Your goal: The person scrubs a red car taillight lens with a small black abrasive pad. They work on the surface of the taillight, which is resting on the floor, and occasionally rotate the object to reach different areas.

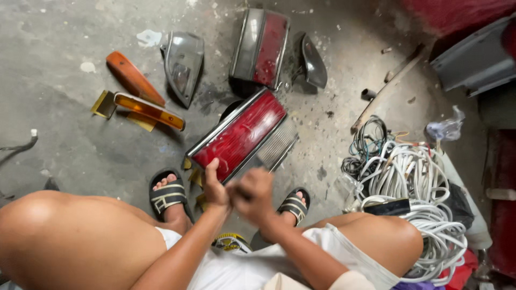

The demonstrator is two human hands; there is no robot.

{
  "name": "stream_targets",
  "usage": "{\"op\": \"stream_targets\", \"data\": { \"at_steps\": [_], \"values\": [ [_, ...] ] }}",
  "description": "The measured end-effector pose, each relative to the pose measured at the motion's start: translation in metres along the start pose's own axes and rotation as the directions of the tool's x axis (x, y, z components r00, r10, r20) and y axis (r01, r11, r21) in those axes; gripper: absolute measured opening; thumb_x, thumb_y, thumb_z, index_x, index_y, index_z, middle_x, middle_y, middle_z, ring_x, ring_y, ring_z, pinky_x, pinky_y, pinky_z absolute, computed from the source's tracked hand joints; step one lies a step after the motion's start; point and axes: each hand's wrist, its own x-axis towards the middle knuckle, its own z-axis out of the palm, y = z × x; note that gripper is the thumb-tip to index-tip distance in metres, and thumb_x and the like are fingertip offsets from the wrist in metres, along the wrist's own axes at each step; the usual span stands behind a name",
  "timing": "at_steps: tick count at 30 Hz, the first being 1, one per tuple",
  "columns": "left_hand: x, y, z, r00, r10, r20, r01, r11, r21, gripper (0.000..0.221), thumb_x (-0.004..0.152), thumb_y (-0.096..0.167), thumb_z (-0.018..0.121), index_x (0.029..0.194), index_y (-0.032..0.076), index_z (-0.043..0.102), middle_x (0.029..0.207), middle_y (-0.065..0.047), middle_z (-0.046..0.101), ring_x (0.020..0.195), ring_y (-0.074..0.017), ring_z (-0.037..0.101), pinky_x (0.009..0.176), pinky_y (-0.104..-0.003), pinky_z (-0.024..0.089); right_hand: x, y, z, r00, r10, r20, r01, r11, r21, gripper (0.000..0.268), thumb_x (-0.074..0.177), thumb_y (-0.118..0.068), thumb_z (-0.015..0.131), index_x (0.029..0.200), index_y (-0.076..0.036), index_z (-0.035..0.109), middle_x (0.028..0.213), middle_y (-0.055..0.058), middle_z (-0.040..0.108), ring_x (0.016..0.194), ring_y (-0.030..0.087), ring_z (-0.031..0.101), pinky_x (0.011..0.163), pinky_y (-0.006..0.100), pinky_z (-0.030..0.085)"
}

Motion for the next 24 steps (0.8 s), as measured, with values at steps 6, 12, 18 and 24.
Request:
{"op": "stream_targets", "data": {
  "at_steps": [6,12,18,24],
  "values": [
    [0.015,-0.012,-0.003,1.0,-0.009,0.014,0.009,0.999,-0.038,0.052,0.079,0.037,0.079,0.124,0.012,0.066,0.109,-0.008,0.066,0.096,-0.0213,0.063,0.087,-0.038,0.055,0.017,0.007,-0.004,0.999,0.001,-0.034,0.002,0.997,0.08,0.029,0.082,-0.013,0.079,0.062,-0.013,0.058,0.061,0.007,0.046,0.055,0.029,0.047,0.062,0.04,0.04],
    [0.033,-0.029,-0.017,1.0,-0.015,0.022,0.015,1.0,0.002,0.056,0.078,0.035,0.081,0.125,0.011,0.063,0.112,-0.01,0.065,0.099,-0.0226,0.061,0.089,-0.04,0.053,0.012,0.026,-0.009,0.999,0.016,-0.031,-0.015,0.998,0.057,0.026,0.082,-0.015,0.082,0.064,-0.014,0.063,0.065,0.006,0.05,0.057,0.029,0.05,0.062,0.039,0.043],
    [0.002,0.006,0.001,0.998,-0.065,0.007,0.065,0.998,0.014,0.058,0.076,0.037,0.08,0.126,0.012,0.063,0.112,-0.011,0.065,0.098,-0.0241,0.062,0.083,-0.04,0.056,0.005,0.022,-0.004,0.999,-0.045,0.013,0.044,0.997,0.07,0.023,0.083,-0.016,0.08,0.066,-0.015,0.064,0.063,0.003,0.05,0.056,0.025,0.047,0.065,0.038,0.039],
    [0.072,-0.054,-0.031,0.994,-0.086,0.065,0.089,0.995,-0.035,0.053,0.079,0.039,0.08,0.124,0.017,0.063,0.107,-0.009,0.065,0.089,-0.025,0.065,0.072,-0.043,0.061,0.004,0.012,0.001,0.997,-0.065,-0.031,0.069,0.982,0.178,0.027,0.084,-0.011,0.076,0.062,-0.017,0.061,0.058,0.0,0.046,0.052,0.022,0.042,0.063,0.036,0.038]
  ]
}}
